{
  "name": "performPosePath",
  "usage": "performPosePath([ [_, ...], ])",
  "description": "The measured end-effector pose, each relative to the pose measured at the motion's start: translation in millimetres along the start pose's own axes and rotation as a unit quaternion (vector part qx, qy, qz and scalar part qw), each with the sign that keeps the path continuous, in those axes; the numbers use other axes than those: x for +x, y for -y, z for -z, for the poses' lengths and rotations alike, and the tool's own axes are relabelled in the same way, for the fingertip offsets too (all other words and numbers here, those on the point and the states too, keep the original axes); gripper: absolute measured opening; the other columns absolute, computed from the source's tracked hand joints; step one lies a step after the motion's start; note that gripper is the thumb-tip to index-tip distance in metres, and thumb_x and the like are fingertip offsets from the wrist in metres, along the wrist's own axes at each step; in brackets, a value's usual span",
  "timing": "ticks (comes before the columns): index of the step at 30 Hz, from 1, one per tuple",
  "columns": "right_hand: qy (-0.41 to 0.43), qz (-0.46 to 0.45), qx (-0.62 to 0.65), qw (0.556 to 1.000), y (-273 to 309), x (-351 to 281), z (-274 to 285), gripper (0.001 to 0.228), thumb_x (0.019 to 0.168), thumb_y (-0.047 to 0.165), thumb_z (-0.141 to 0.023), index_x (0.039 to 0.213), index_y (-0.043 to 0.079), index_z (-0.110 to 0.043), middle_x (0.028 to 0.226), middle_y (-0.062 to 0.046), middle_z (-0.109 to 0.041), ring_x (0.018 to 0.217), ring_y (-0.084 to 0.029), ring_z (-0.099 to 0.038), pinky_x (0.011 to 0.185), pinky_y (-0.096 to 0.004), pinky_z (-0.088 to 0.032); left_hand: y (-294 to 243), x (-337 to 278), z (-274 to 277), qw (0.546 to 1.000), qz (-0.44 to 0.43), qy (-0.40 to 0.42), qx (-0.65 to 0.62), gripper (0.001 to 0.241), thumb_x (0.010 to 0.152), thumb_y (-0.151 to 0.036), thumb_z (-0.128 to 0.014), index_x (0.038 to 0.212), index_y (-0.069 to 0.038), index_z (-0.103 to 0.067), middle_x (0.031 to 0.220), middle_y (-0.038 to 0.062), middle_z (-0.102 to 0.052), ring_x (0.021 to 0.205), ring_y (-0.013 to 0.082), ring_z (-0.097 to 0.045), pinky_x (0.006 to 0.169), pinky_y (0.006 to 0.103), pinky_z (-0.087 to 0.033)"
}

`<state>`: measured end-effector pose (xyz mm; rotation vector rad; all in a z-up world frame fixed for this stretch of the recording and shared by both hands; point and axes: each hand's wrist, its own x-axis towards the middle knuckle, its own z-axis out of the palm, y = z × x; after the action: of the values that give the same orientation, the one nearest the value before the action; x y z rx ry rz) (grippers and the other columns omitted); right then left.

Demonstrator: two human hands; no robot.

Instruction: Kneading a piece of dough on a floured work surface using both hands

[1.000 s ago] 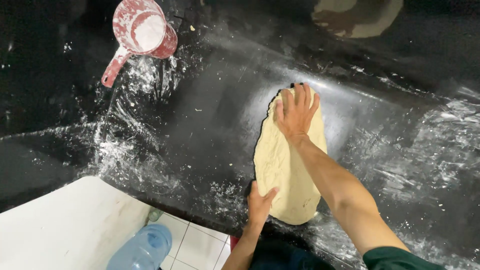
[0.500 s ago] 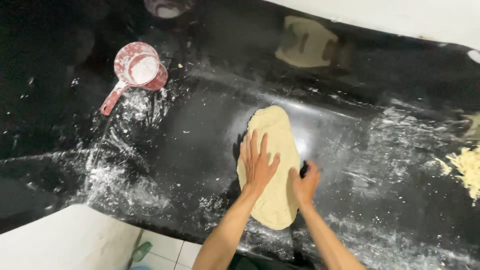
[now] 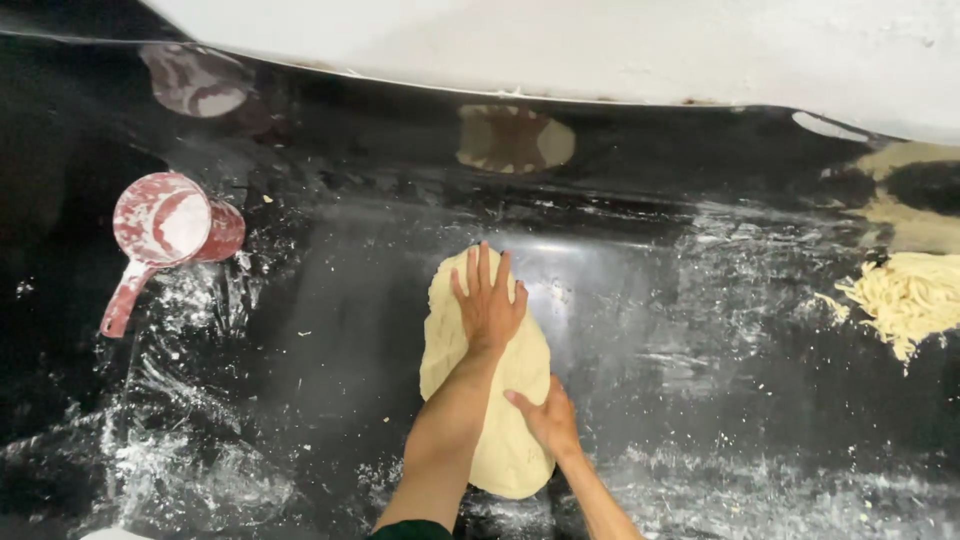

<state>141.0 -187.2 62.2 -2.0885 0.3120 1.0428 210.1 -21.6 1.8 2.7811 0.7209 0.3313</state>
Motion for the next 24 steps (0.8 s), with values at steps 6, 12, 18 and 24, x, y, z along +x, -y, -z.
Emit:
performPosePath([
  [6,0.005,0.024,0.101,0.995,17.1,-46.5,32.9,0.041,0.084,0.031,-0.074,0.119,0.01,-0.071,0.113,-0.005,-0.08,0.101,-0.019,-0.072,0.086,-0.033,-0.055,-2.7,1.4,-3.3,0.999,0.007,-0.046,-0.024,0.05,0.091,-0.033,-0.06,0.139,-0.022,-0.061,0.164,0.009,-0.037,0.154,0.0286,-0.029,0.122,0.0601,-0.018],
  [12,0.016,0.02,0.14,0.99,-77.6,-4.0,23.1,0.043,0.082,0.037,-0.074,0.115,0.01,-0.075,0.108,-0.004,-0.082,0.093,-0.016,-0.076,0.078,-0.032,-0.057,-4.6,-1.8,-7.2,0.988,-0.03,-0.148,0.005,0.047,0.087,-0.029,-0.064,0.132,-0.018,-0.069,0.157,0.012,-0.049,0.149,0.0305,-0.041,0.121,0.0588,-0.023],
  [18,0.074,-0.059,0.267,0.959,-62.0,-41.6,39.9,0.061,0.087,0.026,-0.069,0.142,0.004,-0.057,0.138,-0.019,-0.07,0.115,-0.034,-0.074,0.089,-0.051,-0.065,-3.7,-0.6,-8.5,0.993,-0.021,-0.112,0.031,0.047,0.091,-0.036,-0.056,0.134,-0.02,-0.067,0.159,0.008,-0.046,0.151,0.0299,-0.036,0.121,0.0596,-0.02],
  [24,0.027,0.011,0.146,0.989,-70.8,-23.8,34.7,0.047,0.085,0.037,-0.072,0.123,0.009,-0.07,0.117,-0.008,-0.08,0.099,-0.024,-0.079,0.079,-0.039,-0.066,17.5,23.4,-26.7,0.998,-0.049,-0.001,0.046,0.05,0.091,-0.05,-0.057,0.132,-0.021,-0.061,0.148,0.011,-0.048,0.145,0.0292,-0.035,0.116,0.0613,-0.019],
])
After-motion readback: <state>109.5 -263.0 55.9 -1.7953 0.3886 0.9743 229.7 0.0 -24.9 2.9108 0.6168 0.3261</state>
